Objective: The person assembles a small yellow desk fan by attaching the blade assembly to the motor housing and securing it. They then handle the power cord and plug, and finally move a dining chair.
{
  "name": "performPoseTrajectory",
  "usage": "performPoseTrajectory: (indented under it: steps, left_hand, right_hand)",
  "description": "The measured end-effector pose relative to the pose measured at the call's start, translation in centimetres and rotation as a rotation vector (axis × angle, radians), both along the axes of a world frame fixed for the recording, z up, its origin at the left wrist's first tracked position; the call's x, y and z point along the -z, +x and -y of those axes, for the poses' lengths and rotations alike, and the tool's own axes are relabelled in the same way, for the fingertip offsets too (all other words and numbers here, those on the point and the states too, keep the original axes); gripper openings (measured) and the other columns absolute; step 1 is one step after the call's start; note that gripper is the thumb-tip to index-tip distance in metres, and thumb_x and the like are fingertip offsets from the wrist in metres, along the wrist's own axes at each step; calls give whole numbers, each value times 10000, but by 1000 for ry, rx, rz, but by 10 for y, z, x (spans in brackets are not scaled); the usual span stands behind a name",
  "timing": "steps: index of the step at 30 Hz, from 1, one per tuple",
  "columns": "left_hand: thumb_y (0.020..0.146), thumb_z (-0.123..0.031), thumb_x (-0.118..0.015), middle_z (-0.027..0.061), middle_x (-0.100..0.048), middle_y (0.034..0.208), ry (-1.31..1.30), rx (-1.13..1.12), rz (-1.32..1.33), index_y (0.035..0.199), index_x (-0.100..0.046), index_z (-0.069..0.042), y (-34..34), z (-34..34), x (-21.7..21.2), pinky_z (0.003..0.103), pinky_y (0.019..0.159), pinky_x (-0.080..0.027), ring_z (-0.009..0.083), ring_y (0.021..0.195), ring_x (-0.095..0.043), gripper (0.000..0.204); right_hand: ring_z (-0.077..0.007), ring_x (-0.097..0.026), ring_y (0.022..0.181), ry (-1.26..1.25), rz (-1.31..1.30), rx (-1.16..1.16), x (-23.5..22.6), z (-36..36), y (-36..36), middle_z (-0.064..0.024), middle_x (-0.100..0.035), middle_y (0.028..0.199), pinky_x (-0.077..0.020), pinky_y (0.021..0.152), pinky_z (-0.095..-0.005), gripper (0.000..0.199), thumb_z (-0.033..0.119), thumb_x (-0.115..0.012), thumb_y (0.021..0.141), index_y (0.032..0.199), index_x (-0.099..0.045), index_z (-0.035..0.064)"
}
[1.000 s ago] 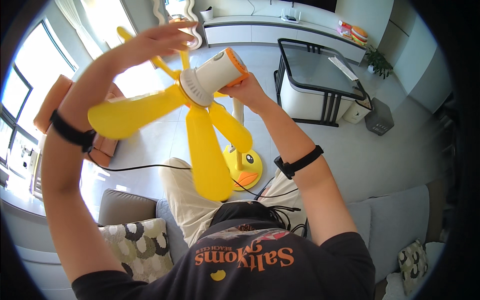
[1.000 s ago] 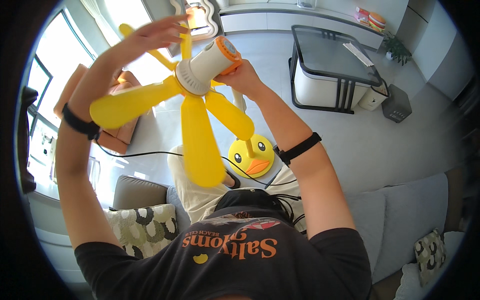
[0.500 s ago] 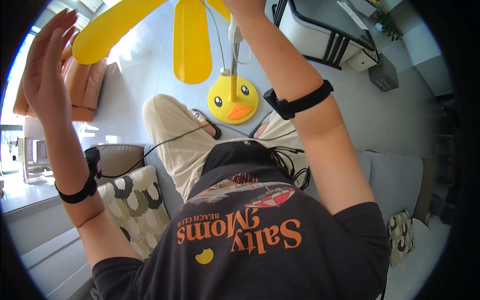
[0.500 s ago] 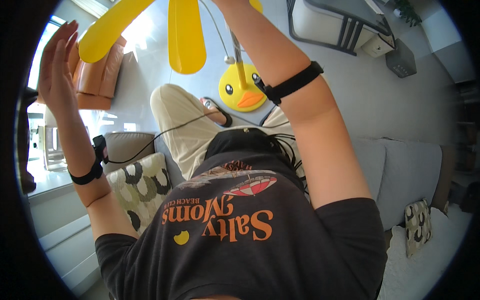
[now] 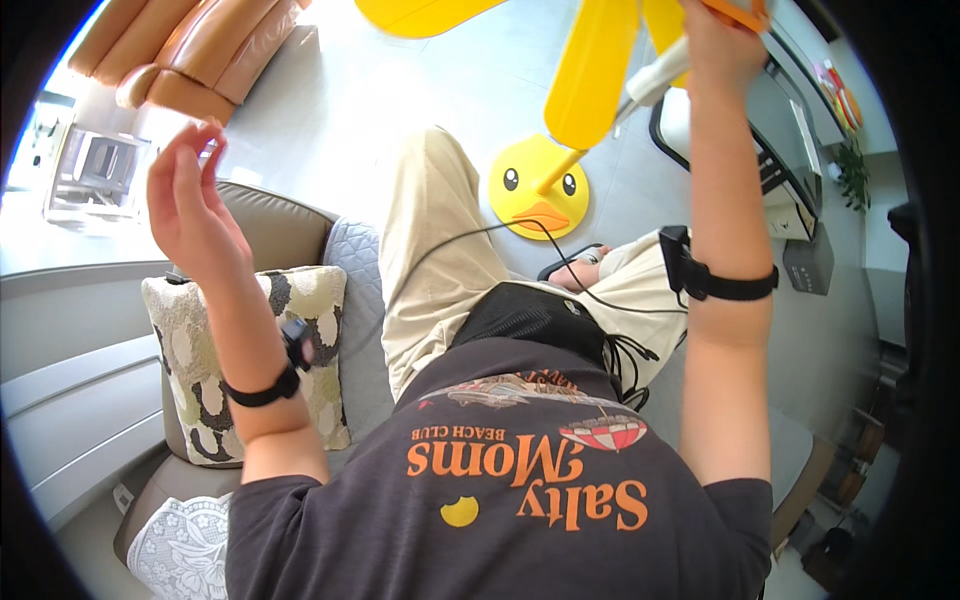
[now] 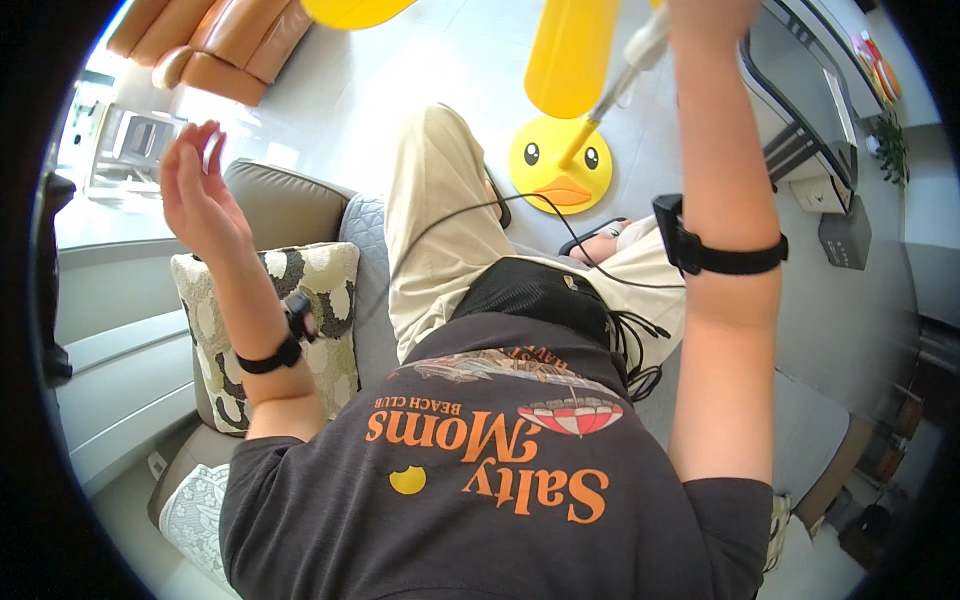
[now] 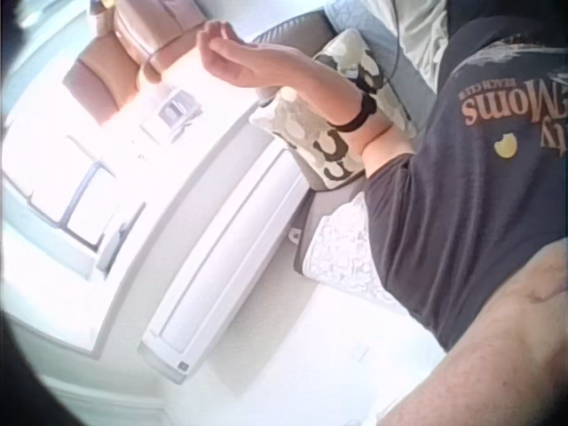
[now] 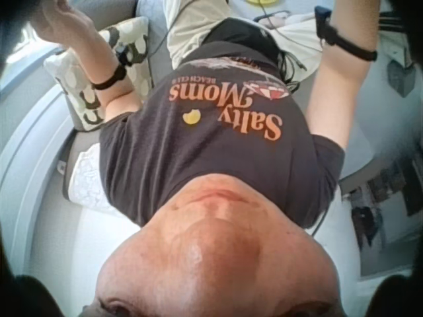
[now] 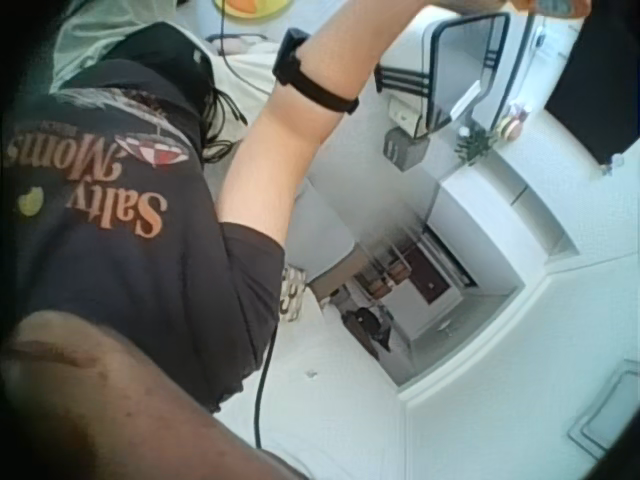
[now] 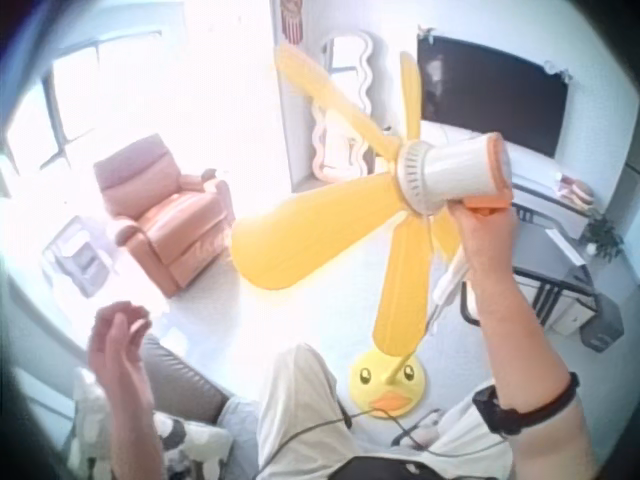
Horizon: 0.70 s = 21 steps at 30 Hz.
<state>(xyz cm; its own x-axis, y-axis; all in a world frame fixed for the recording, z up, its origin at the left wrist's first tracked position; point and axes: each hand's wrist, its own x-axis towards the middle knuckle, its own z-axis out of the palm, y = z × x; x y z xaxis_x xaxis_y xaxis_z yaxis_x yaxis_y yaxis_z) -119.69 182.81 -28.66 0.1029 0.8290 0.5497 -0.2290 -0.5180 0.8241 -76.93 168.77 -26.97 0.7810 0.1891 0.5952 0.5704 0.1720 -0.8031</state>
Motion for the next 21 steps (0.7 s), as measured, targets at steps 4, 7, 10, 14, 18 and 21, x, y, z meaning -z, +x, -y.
performPoseTrajectory:
  steps: [4, 7, 10, 14, 18, 21]
  left_hand:
    - [990, -76, -507, 110, -678, 979, -340, -128, 17, 1069, -638, 17, -37, 4, 74, 312, 877, -533, 177, 948, -651, 179]
    - [984, -81, -529, 96, -681, 965, -422, -115, 24, 1073, -641, 8, -52, -1, 116, 300, 859, -537, 170, 926, -659, 168]
    - [976, -101, -563, 85, -677, 962, -533, -117, -22, 1089, -640, -1, -52, -14, 155, 288, 831, -541, 163, 918, -655, 170]
    - [956, -101, -581, 97, -639, 1025, -850, -33, 44, 1155, -599, 4, -23, -42, 217, 306, 851, -540, 177, 936, -632, 225]
    - [941, -52, -500, 124, -582, 1085, -1246, -203, 452, 1179, -534, -24, 25, -103, 298, 337, 843, -533, 208, 967, -590, 242]
    - [920, -32, -517, 78, -617, 921, -1400, -476, 386, 1105, -574, -38, 56, -147, 369, 292, 695, -546, 173, 779, -611, 194]
  right_hand:
    - [-178, -621, 1016, 230, 110, -356, 2, 0, 34, -82, -624, 1105, -467, 903, -294, 515, -64, -701, 785, 1249, -503, 39]
    - [-228, -632, 983, 47, 354, -109, 0, 19, 45, -117, -617, 1083, -474, 868, -324, 466, -8, -719, 791, 1195, -499, 61]
    - [-174, -632, 825, -49, 213, 140, -1, 39, 45, -100, -682, 1069, -528, 727, -282, 399, 63, -785, 802, 1163, -615, 45]
    - [-121, -524, 704, -110, 61, 182, -7, 59, 53, -83, -650, 984, -478, 663, -257, 303, 5, -755, 822, 1093, -617, 16]
    - [-111, -478, 685, -28, -90, 150, -10, 69, 74, -60, -626, 916, -446, 631, -274, 196, -25, -727, 833, 1002, -634, 6]
    - [-115, -453, 673, -15, -206, 208, -9, 80, 86, -37, -581, 843, -436, 632, -282, 155, -32, -708, 847, 977, -633, 7]
